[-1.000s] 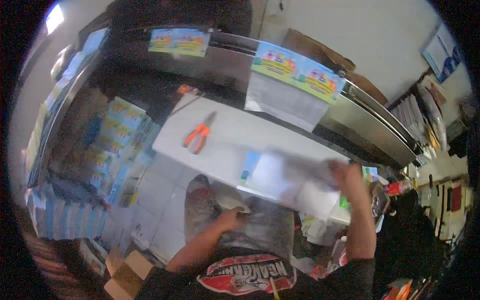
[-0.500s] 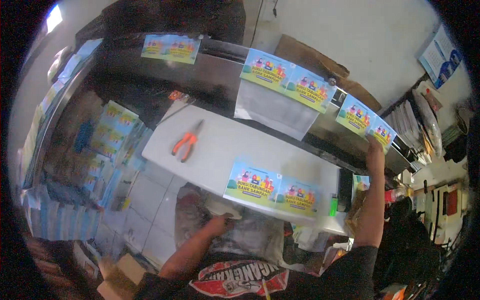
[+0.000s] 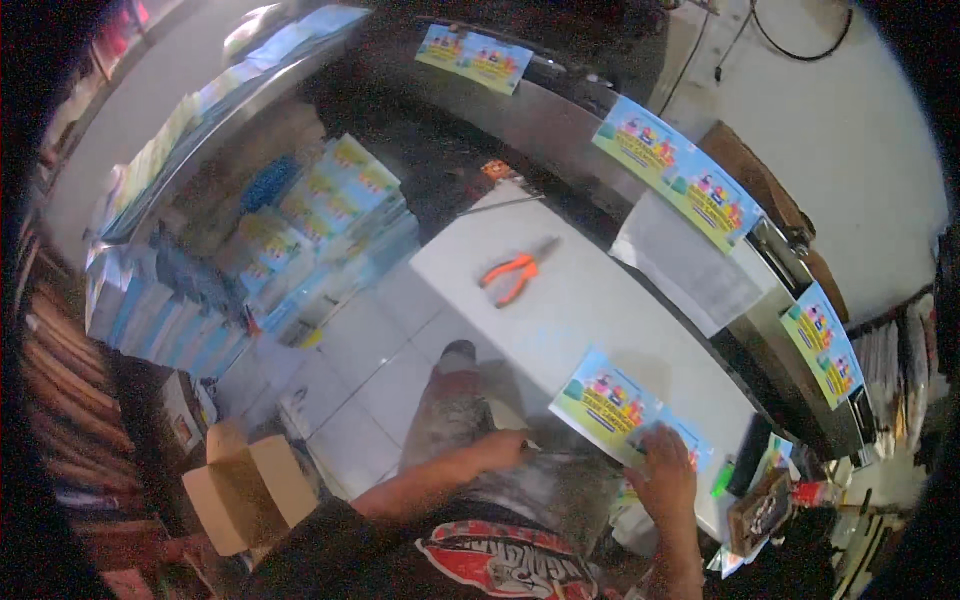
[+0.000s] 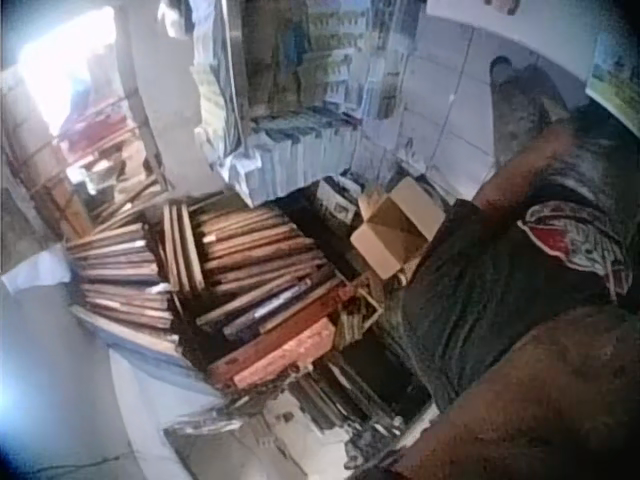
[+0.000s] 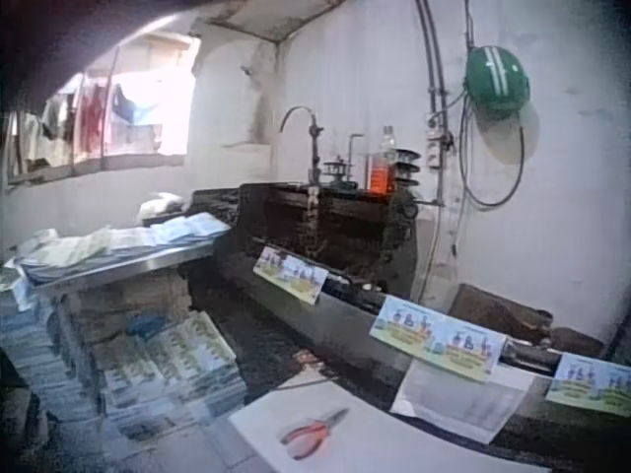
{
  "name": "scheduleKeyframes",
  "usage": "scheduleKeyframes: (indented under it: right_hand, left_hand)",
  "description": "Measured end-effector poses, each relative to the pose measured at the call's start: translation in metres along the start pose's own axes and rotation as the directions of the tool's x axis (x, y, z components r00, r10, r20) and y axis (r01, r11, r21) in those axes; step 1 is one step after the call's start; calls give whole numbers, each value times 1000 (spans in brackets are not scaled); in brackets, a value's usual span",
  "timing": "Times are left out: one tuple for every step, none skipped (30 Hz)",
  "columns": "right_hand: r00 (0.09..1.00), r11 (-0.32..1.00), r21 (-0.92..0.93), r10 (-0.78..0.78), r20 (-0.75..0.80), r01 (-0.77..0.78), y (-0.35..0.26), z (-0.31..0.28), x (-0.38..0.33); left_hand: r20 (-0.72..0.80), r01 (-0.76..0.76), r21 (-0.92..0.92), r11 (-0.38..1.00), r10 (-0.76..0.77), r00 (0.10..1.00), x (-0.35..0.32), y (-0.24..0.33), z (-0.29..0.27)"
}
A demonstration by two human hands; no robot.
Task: The person organizes printed book sheets into stacks on a table and manually feeds them into a binding machine.
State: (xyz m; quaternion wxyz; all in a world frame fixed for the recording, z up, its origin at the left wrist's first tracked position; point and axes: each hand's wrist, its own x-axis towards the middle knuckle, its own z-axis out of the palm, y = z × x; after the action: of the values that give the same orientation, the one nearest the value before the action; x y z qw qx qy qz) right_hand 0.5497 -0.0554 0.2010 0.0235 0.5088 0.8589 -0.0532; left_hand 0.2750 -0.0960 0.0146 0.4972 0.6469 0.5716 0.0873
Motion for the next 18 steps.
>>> scheduleKeyframes:
  right_hand:
    - [998, 998, -53, -38, -40, 36, -1, 0, 3]
    - [997, 997, -50, -59, -40, 57, -1, -4, 8]
    - [1000, 1000, 6, -19, 17, 19, 0, -10, 13]
    - [997, 998, 60, 25, 76, -30, -1, -16, 18]
    - [997, 998, 60, 22, 78, -27, -2, -19, 22]
    - [996, 995, 93, 37, 83, -45, -2, -23, 25]
    - [995, 990, 127, 51, 88, -62, -1, -27, 27]
    - [995, 990, 124, 48, 91, -59, 1, -32, 31]
    - [996, 985, 166, 32, 83, -46, 3, -37, 32]
    - [997, 978, 207, 17, 71, -31, 8, -41, 34]
    - [997, 978, 207, 16, 72, -31, 17, -45, 35]
    - [986, 956, 264, 95, 137, -129, 32, -50, 36]
    - [964, 922, 312, 169, 207, -229, 53, -53, 38]
    - [990, 992, 23, 120, 75, -122, 96, -50, 32]
    - [972, 967, 106, 228, 63, -233, 127, -68, 33]
    - [919, 927, 255, 331, -214, -275, 140, -93, 36]
    - [804, 855, 150, 519, -292, -497, 172, -112, 33]
    - [757, 891, 99, 432, -490, -444, 198, -129, 32]
  left_hand:
    - [-17, 15, -6, 1000, -16, 1000, 4, -14, 10]
    - [-93, -69, -49, 996, 64, 994, 12, -36, 27]
    - [-164, -163, -85, 983, 148, 975, 22, -51, 39]
    - [-165, -161, -87, 983, 145, 975, 24, -55, 40]
    - [-153, -134, -40, 990, 127, 980, 26, -59, 41]
    - [-140, -111, 4, 994, 110, 984, 28, -56, 40]
    - [-141, -111, 0, 994, 110, 984, 28, -53, 39]
    - [-127, -101, 5, 995, 101, 987, 28, -50, 38]
    - [-108, -91, 12, 996, 92, 990, 24, -44, 34]
    - [-109, -91, 11, 996, 91, 990, 21, -32, 23]
    - [-26, -48, 13, 999, 48, 999, 18, -21, 11]
    - [49, 1, 20, 1000, -2, 999, 13, -13, 2]
    - [43, 7, 21, 1000, -8, 999, 10, -12, 0]
    - [57, 24, 6, 1000, -24, 998, 13, -9, 1]
    - [72, 50, -6, 999, -49, 996, 14, -9, 2]
    - [69, 58, -3, 998, -58, 996, 15, -12, 2]
    - [88, 43, 8, 999, -44, 995, 19, -18, 6]
    - [107, 26, 19, 999, -28, 994, 24, -25, 11]
